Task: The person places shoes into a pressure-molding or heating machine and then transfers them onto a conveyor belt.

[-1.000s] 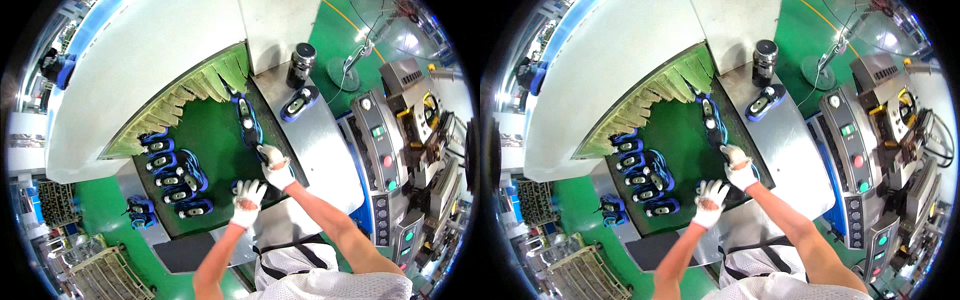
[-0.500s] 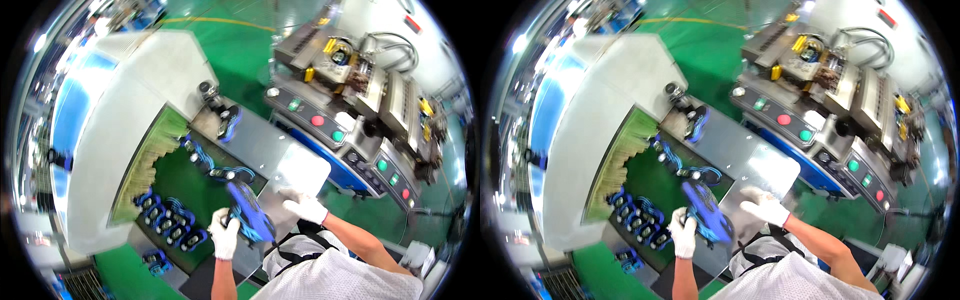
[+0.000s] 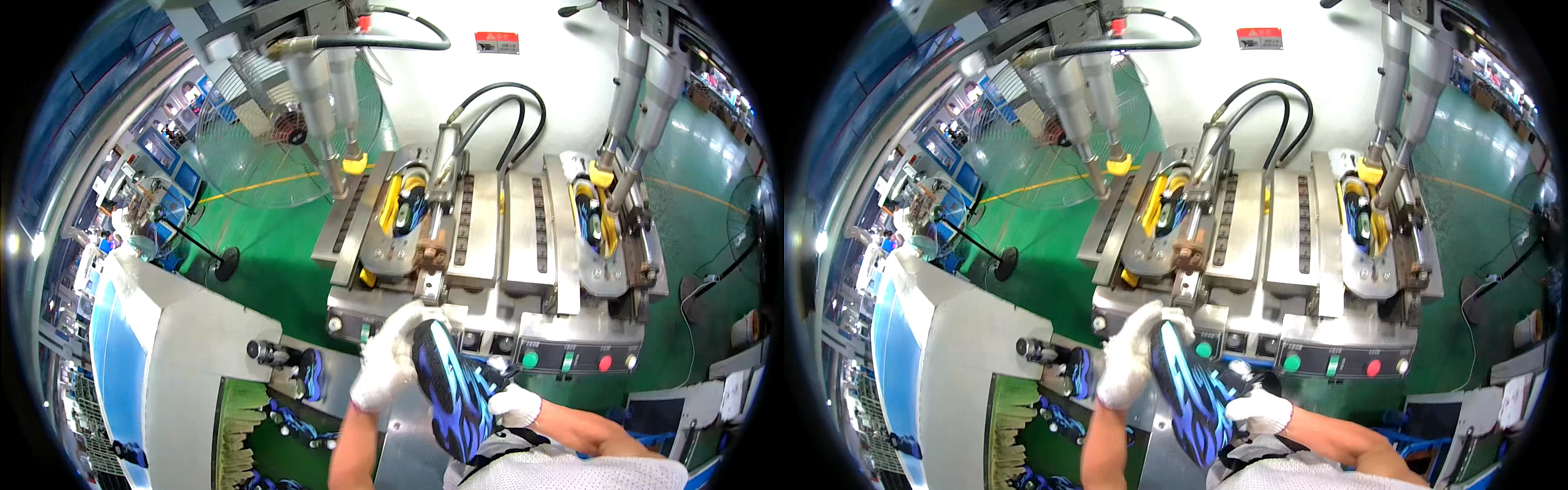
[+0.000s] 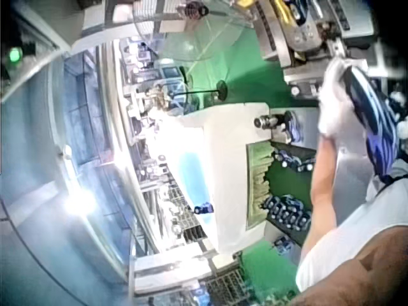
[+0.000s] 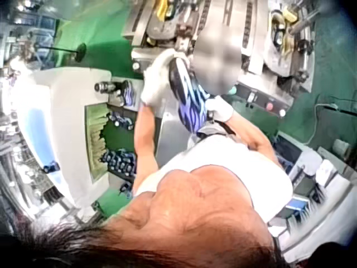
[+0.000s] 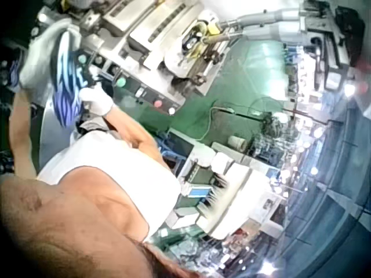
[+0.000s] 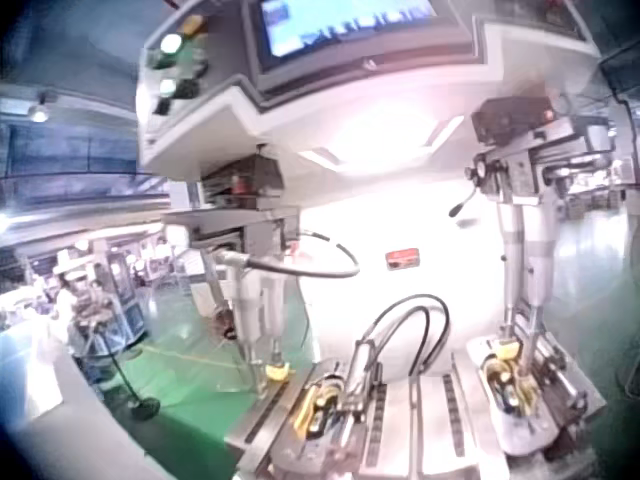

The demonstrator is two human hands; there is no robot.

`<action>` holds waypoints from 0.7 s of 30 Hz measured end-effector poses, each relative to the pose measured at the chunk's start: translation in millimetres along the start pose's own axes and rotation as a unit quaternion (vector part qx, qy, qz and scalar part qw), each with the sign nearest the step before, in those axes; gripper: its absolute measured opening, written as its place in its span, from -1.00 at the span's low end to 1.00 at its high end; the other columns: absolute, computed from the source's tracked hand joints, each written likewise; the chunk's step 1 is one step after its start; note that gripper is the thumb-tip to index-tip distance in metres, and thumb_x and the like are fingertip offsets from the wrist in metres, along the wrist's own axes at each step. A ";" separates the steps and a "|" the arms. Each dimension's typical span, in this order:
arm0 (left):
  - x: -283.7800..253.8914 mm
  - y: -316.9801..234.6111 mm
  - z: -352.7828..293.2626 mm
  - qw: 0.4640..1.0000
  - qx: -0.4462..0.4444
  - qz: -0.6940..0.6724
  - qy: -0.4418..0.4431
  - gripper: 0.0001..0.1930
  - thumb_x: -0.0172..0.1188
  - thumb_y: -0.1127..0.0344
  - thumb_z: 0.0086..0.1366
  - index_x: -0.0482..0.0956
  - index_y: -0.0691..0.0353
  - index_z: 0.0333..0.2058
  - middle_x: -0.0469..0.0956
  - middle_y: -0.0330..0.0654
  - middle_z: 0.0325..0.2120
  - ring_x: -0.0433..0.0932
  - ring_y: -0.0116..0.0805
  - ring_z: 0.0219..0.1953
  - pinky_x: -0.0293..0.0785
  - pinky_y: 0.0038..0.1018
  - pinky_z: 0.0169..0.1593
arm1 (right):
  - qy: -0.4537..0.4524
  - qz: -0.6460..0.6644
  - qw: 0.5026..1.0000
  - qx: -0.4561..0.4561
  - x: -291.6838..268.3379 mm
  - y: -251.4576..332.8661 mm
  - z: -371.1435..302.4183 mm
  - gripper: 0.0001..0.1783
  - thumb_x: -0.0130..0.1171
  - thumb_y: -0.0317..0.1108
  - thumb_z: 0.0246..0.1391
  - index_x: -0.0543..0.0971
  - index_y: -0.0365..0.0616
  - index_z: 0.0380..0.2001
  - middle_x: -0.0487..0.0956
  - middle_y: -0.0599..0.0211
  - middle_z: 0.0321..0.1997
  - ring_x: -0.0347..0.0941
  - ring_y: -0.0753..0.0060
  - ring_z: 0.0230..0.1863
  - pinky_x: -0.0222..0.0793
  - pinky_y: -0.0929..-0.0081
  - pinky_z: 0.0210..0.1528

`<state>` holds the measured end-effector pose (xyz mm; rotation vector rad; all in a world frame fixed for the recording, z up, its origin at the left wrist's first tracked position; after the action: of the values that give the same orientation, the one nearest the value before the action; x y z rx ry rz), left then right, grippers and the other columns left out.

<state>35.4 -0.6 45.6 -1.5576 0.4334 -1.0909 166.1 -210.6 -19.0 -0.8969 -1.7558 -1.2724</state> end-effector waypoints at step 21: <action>-112.0 -49.0 249.6 0.753 0.012 0.613 -0.238 -0.28 0.42 0.02 0.15 0.39 0.33 0.16 0.61 0.12 0.01 0.60 0.07 0.07 0.47 -0.14 0.16 | -0.390 -0.033 0.909 -0.144 -1.4 130.1 2.7 -0.42 0.30 -0.47 0.08 0.45 -0.41 0.19 0.64 0.00 0.01 0.65 0.15 -0.04 0.64 0.15 0.08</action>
<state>169.8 242.3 59.4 -1.0641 0.8820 0.3277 280.0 -175.4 33.5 -1.7060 -2.2338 -1.3355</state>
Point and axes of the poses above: each hand's wrist, its own z-axis towards the middle knuckle, its own x-axis out of the palm, y = z × x, the point moved 1 cm from there along z, towards the middle knuckle
